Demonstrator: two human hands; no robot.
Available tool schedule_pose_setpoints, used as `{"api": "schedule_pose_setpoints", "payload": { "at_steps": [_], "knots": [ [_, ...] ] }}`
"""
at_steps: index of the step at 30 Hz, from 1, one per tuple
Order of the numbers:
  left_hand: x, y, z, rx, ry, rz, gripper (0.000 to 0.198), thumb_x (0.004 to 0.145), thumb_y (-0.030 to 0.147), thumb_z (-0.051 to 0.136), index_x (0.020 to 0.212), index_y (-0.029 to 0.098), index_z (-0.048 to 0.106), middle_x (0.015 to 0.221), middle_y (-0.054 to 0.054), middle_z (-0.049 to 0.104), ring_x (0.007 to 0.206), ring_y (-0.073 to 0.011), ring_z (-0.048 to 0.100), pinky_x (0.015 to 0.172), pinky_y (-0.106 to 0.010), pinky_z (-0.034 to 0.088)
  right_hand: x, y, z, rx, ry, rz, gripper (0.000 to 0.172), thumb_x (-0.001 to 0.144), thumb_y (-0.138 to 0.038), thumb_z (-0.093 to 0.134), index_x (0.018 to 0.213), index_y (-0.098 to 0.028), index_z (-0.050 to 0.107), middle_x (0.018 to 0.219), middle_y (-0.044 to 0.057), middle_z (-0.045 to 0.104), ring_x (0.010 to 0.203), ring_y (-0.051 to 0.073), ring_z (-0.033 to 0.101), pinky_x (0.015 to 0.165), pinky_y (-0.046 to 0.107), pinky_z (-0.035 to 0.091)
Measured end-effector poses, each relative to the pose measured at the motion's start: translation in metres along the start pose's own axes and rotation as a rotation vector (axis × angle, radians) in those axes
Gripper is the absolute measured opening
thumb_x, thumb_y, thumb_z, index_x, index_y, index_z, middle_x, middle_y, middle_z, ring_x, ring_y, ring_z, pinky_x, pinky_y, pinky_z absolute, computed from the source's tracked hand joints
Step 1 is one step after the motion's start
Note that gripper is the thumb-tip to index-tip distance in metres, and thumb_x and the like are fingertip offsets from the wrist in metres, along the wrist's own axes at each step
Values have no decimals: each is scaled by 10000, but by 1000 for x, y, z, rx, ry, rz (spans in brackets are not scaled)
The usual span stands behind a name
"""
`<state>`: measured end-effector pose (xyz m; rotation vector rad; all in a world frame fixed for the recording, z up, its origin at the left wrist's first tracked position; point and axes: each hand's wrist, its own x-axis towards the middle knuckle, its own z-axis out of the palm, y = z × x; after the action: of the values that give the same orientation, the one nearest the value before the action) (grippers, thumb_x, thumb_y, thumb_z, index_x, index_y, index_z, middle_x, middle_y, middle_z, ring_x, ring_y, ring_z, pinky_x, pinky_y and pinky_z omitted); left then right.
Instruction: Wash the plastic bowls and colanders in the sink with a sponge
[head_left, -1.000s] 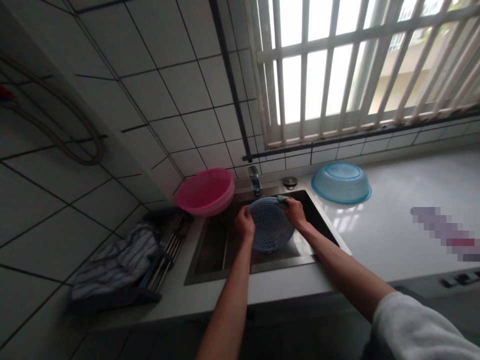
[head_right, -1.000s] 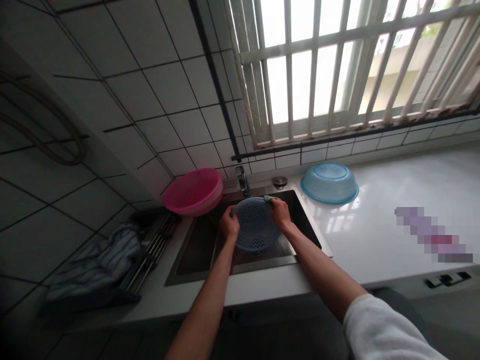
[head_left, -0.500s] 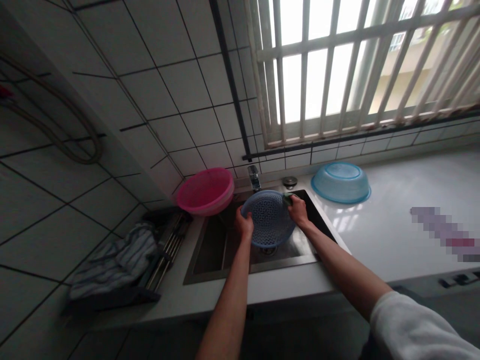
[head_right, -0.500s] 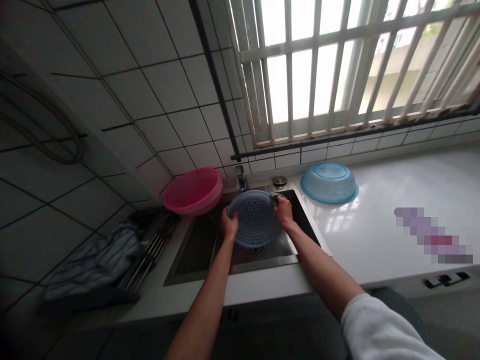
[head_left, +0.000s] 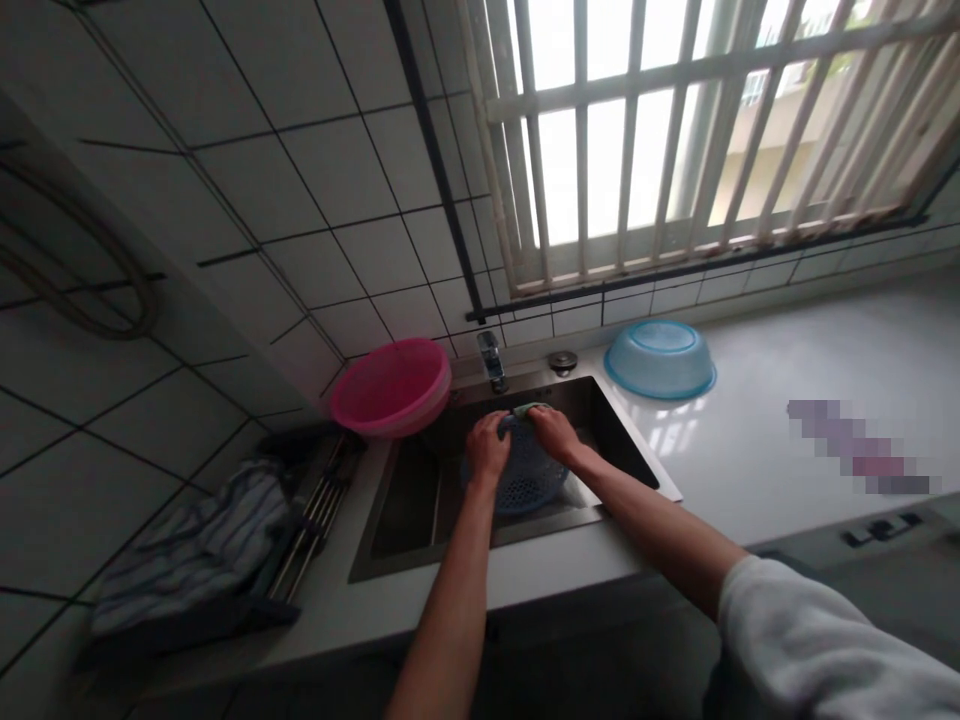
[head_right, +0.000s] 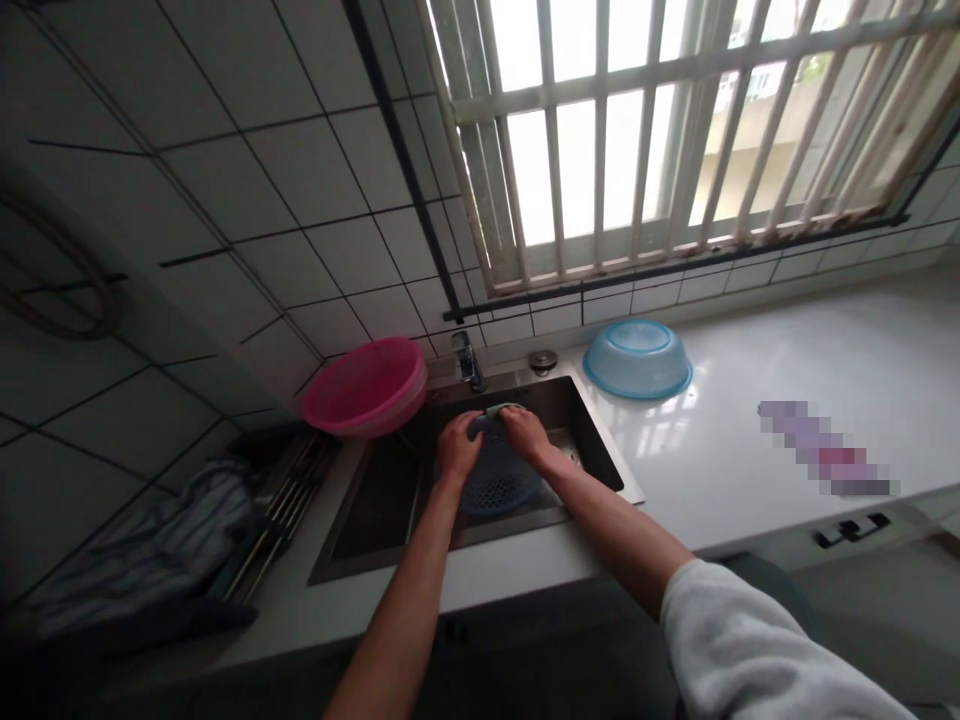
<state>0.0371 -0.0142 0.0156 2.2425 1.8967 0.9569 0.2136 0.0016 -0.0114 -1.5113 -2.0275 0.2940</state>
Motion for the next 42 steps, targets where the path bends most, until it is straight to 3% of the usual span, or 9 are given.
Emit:
{"api": "schedule_pose_setpoints", "payload": {
  "at_steps": [2,4,10,13,18,23,29,36,42],
  "knots": [
    [2,-4,4,-12,-50,-64,313,958,194,612,1211,302,761,1258,-55,761,1178,-243,689,1060,-350,497,2,-4,3,11,-21,-73,389,886,9,486,1117,-167,745,1194,115,760,1082,217,707,979,279,491],
    [3,-9,4,-23,-2,-165,273,987,240,590,1178,299,776,1214,-72,777,1128,-257,712,1006,-350,515,4,0,3,42,9,-71,369,876,-2,520,1109,-164,755,1192,115,766,1097,226,711,985,281,493],
    [5,-17,-5,-78,130,-495,270,991,304,606,1205,256,765,1167,-131,784,1101,-328,724,927,-400,536,6,34,-5,124,135,165,319,883,-81,619,1133,-205,773,1116,74,803,1058,240,743,904,277,535],
    [4,-18,-4,-112,147,-438,297,999,241,577,1240,258,750,1231,-111,770,1149,-302,712,973,-385,529,4,33,-6,81,152,181,335,886,-64,607,1135,-203,782,1131,81,802,1044,238,746,935,291,533],
    [2,-16,5,-147,17,-89,377,979,123,558,1264,290,740,1327,-31,739,1229,-194,676,1069,-302,487,3,12,-1,-6,6,20,336,918,-49,548,1099,-193,791,1127,87,798,1017,217,744,947,278,524],
    [1,-5,7,-45,-22,28,305,933,237,710,1231,285,752,1277,-34,761,1186,-235,692,1063,-350,485,4,-1,6,-40,-43,-82,360,919,-23,503,1108,-164,776,1161,106,782,1048,215,728,958,279,520],
    [1,-5,4,-56,42,-39,214,961,339,702,1148,275,786,1209,-59,786,1120,-259,717,998,-350,485,4,5,0,65,6,-21,325,890,-38,581,1085,-190,792,1141,94,794,1034,234,737,952,287,517],
    [2,-15,-5,-101,236,-396,374,979,501,638,1215,241,769,1146,-161,785,1048,-330,724,876,-376,480,3,31,-6,190,113,176,356,852,-35,632,1115,-206,801,1094,83,809,1020,272,753,914,312,531],
    [1,-19,-6,-36,87,-351,303,1002,405,595,1219,250,738,1142,-135,785,1051,-308,727,881,-363,484,3,26,-5,105,125,94,410,848,1,567,1146,-186,778,1164,105,784,1048,260,728,970,333,512]
  ]
}}
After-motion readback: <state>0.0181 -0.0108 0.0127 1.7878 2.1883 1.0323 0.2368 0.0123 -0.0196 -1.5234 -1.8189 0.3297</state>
